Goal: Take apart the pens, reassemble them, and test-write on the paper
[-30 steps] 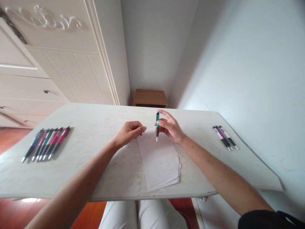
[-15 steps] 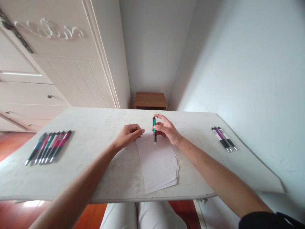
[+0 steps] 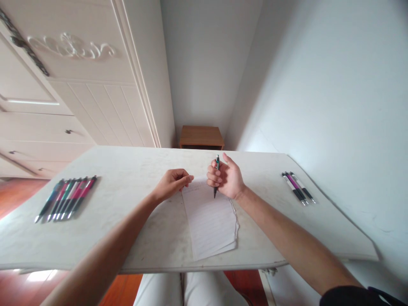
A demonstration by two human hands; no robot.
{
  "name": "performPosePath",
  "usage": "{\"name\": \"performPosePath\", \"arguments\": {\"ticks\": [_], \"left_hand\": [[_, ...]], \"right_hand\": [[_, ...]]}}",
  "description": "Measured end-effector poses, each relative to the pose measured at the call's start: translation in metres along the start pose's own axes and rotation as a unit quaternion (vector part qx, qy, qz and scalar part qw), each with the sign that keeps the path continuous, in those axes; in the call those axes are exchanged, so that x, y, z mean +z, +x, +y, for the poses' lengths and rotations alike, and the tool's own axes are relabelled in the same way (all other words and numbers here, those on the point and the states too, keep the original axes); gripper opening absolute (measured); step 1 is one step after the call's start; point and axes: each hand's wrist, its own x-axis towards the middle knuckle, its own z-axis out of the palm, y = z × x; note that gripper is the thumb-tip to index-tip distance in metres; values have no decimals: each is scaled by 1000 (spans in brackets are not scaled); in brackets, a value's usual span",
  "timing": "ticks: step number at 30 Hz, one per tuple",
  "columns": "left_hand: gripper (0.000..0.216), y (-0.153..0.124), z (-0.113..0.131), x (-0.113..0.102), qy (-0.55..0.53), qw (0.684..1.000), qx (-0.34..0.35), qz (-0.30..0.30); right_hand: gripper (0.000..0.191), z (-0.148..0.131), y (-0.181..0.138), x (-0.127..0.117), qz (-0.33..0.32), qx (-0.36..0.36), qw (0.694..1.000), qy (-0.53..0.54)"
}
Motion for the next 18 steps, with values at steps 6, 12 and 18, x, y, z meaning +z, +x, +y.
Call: {"name": "performPosePath", "arguments": {"ticks": [6, 12, 18], "left_hand": [[40, 0, -1, 0, 7, 1000, 4, -1], [40, 0, -2, 0, 9, 1000, 5, -2], [39, 0, 0, 1, 5, 1000, 5, -3]], "right_hand": [[44, 0, -2, 1, -22, 6, 1000, -7], [36, 3, -2, -1, 7, -2, 1000, 5], [38, 2, -2, 0, 14, -9, 999, 28]]}}
